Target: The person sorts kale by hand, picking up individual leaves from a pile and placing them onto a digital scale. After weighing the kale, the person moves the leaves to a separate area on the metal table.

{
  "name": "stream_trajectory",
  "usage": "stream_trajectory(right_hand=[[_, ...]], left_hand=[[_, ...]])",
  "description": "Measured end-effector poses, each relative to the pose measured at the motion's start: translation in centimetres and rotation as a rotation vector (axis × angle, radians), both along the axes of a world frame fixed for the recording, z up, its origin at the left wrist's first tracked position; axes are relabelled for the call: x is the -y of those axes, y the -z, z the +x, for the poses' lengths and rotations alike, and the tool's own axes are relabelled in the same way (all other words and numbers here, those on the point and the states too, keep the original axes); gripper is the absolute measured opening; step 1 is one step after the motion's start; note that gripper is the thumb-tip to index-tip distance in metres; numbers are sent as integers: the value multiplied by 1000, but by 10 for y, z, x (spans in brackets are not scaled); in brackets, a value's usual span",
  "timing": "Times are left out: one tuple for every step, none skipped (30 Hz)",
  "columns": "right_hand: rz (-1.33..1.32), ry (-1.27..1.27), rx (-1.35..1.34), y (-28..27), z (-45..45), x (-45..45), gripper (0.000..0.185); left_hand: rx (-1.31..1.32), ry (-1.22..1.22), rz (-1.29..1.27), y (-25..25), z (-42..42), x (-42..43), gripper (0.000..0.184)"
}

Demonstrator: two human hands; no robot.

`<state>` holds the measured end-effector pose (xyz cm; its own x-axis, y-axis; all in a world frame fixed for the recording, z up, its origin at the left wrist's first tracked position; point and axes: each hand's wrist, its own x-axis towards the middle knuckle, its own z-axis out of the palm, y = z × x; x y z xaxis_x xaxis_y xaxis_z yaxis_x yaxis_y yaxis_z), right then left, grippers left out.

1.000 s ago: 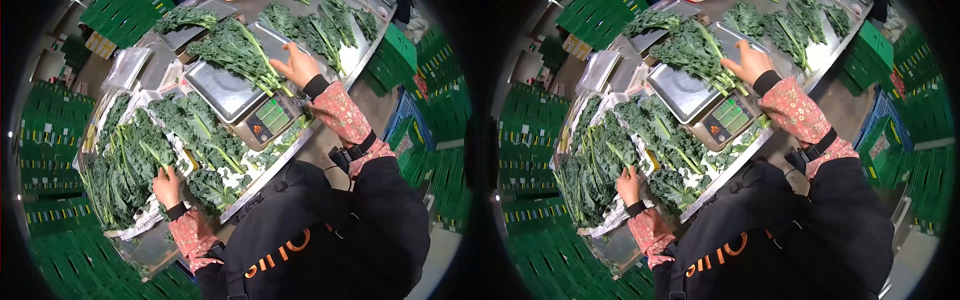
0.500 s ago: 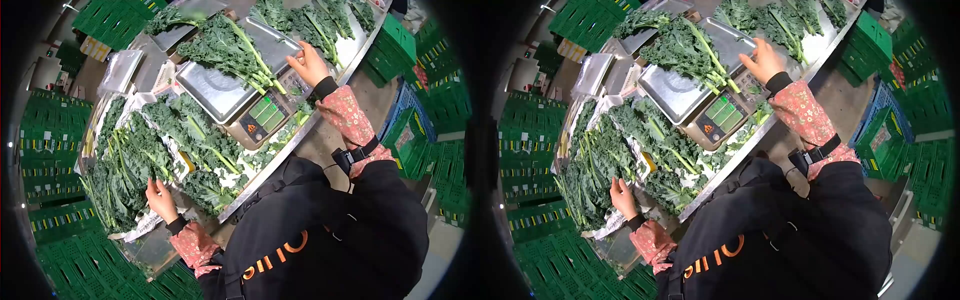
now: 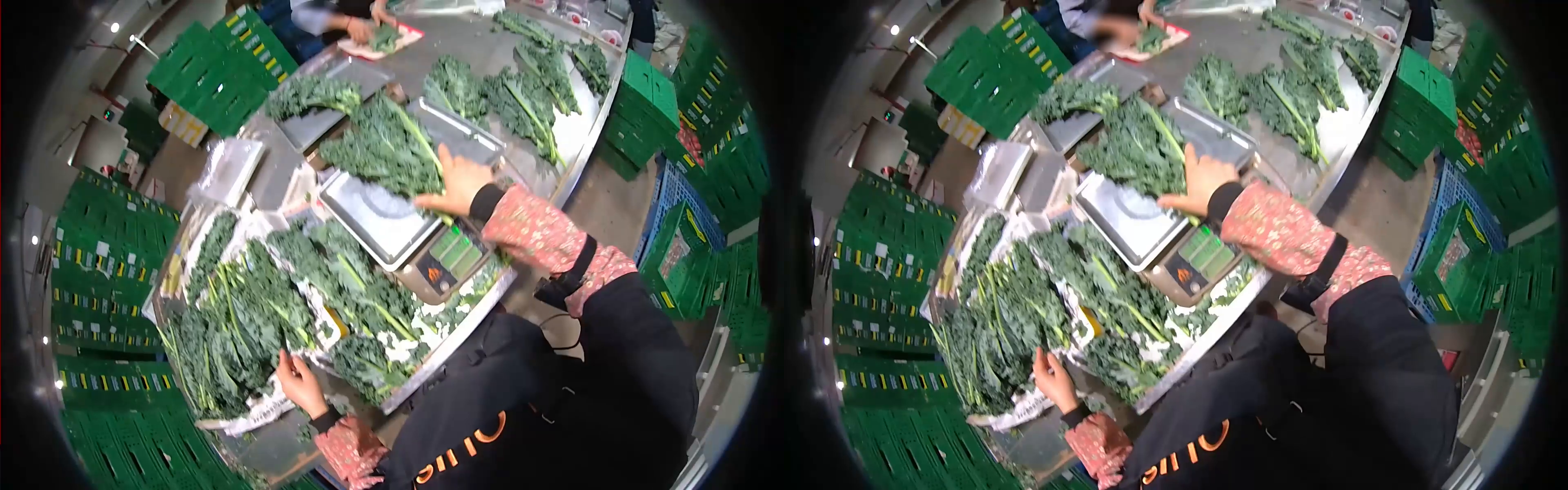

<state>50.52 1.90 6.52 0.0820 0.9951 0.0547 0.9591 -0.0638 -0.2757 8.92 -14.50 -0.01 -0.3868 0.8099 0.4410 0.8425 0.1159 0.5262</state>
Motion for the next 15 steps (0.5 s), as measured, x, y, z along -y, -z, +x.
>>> stream_trajectory(right_hand=[[6, -5, 26, 7, -8, -6, 114], [0, -58, 14, 11, -12, -10, 113], [17, -64, 78, 25, -17, -17, 111], [23, -47, 52, 27, -22, -21, 99], [16, -30, -11, 35, -24, -30, 92], [9, -17, -74, 41, -24, -37, 85], [2, -25, -134, 39, -22, -39, 81], [-6, -35, -195, 34, -19, -39, 78], [-25, -69, -291, 29, -10, -37, 73], [51, -143, -383, 35, 1, -40, 74], [137, -167, -396, 42, 11, -41, 75], [221, -190, -410, 49, 21, -43, 77], [284, -209, -456, 53, 35, -46, 77], [142, -142, -491, 30, 47, -41, 79], [242, -148, -481, 30, 61, -46, 80]], left_hand=[[22, 6, -5, -4, 4, 0, 32], [56, 3, 31, 1, 2, 0, 31], [51, 10, 41, 4, 1, 0, 30], [47, 16, 51, 7, -1, 0, 30], [75, 12, 45, 14, -7, 2, 30], [103, 6, 37, 21, -10, 1, 29], [116, -20, 6, 15, -3, 1, 29], [141, -26, 21, 13, 2, 1, 28], [157, -22, 38, 16, 1, 1, 28], [173, -19, 57, 21, -3, 1, 28], [141, -48, 28, 21, -6, 1, 28], [81, -110, 19, 22, -7, 1, 28], [68, -146, 6, 19, -5, 3, 28], [56, -183, -6, 9, 3, 3, 29], [-62, -240, -54, -3, 10, 1, 29]])
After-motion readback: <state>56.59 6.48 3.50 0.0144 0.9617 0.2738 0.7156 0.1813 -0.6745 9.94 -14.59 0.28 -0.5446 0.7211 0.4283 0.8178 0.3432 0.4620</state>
